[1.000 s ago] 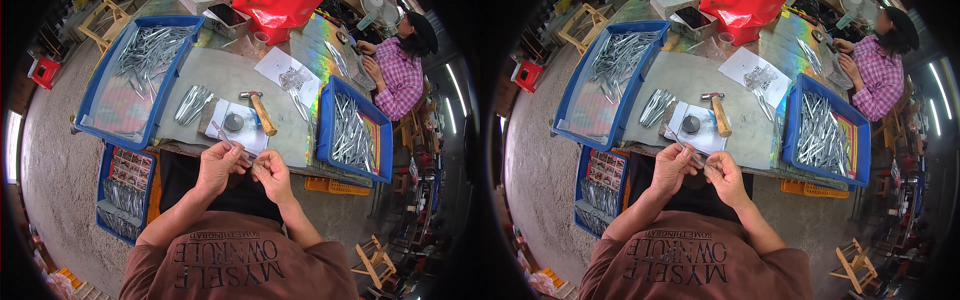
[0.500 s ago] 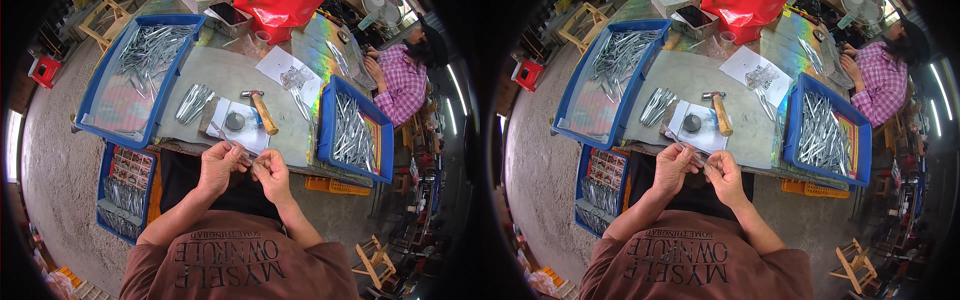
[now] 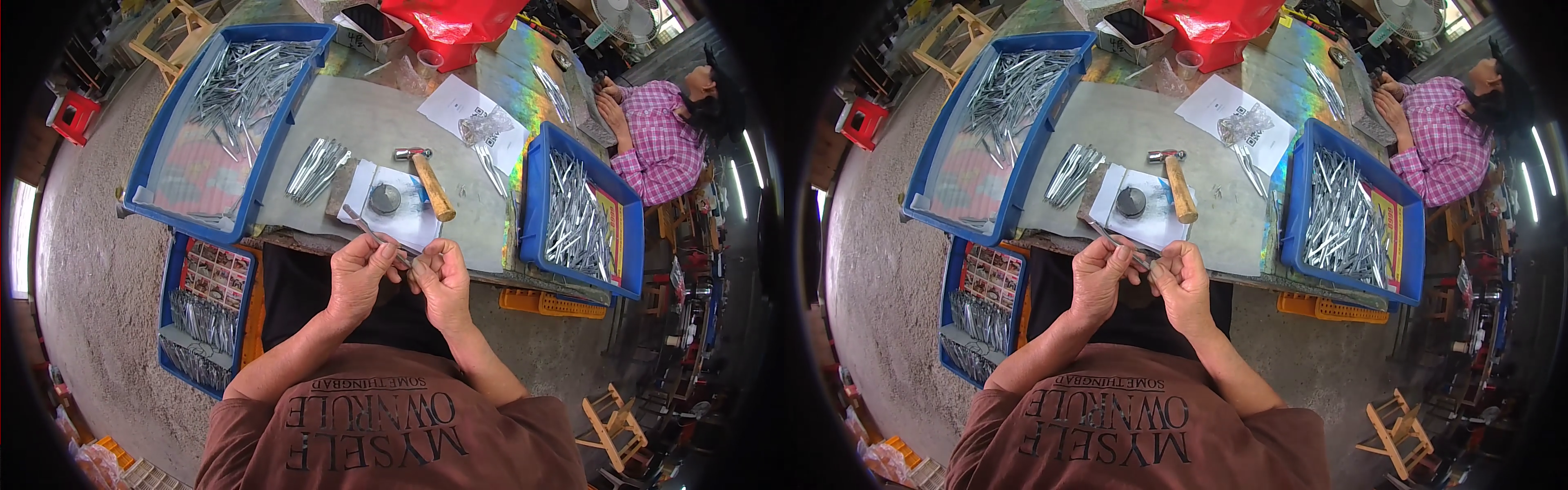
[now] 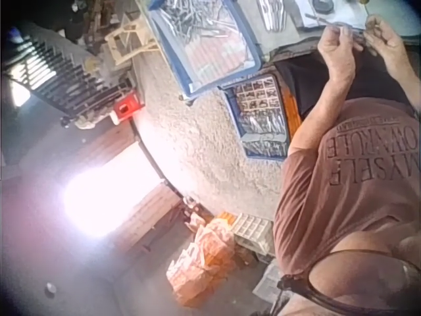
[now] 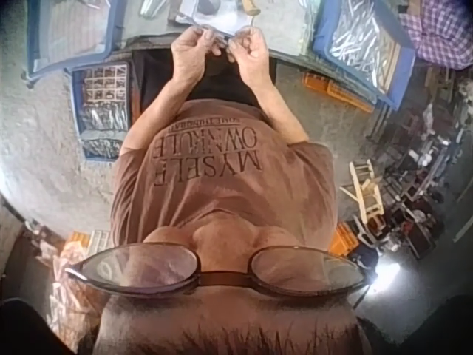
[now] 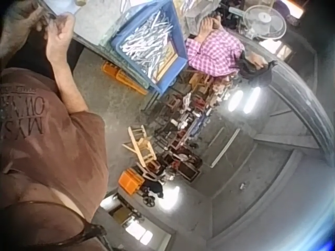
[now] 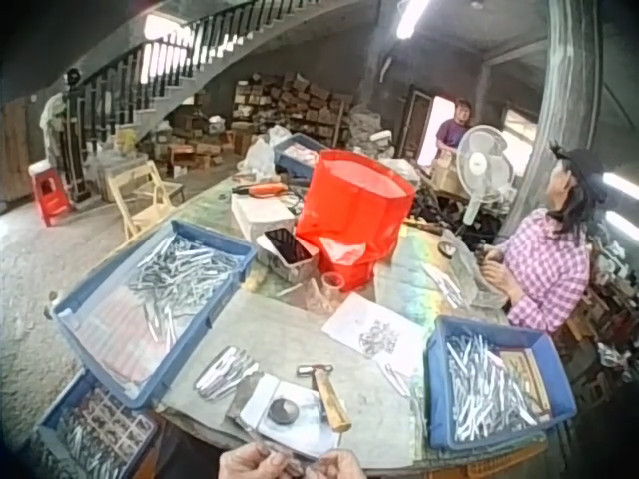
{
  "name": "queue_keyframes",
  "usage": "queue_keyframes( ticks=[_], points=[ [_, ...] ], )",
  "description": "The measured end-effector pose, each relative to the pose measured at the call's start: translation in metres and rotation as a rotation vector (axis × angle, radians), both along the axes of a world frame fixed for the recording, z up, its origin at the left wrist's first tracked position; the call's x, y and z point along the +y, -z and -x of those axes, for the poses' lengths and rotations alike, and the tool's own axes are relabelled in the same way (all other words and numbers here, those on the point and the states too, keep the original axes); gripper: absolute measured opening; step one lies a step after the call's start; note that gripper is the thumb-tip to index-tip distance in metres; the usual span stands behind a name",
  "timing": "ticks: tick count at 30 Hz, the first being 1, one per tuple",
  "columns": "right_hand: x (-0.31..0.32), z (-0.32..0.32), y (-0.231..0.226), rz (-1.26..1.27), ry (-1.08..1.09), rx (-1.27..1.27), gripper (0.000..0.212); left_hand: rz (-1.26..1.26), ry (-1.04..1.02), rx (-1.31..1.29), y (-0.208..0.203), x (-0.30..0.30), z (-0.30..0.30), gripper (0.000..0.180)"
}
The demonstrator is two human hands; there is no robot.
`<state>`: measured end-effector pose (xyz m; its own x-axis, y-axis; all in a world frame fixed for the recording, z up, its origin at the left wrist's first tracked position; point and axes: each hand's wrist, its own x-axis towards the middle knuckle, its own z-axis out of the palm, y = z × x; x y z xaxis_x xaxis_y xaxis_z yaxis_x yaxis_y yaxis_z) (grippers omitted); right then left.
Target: The person processes metal strips by taking them from a tray, bending them by hand, and striking them on an anvil using a hammer.
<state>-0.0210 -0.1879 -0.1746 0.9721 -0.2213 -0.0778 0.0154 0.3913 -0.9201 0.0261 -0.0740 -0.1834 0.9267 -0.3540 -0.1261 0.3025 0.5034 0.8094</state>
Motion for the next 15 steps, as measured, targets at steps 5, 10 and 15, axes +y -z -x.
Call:
queue_keyframes(
  ticks=[5, 10, 15],
  points=[
    [0.0011, -0.0027, 0.0023, -0.051, 0.035, -0.019, 0.019, -0.047, 0.012, -0.05, -0.0013, 0.0026, -0.0013, 0.011],
    [0.0028, -0.0071, 0.003, -0.021, 0.039, 0.005, 0.02, -0.068, -0.008, -0.084, -0.0046, 0.0044, -0.0026, 0.01],
    [0.005, -0.009, 0.0054, -0.022, 0.023, 0.012, 0.02, -0.043, -0.053, -0.038, -0.0019, 0.0057, -0.0054, 0.01]
  ],
)
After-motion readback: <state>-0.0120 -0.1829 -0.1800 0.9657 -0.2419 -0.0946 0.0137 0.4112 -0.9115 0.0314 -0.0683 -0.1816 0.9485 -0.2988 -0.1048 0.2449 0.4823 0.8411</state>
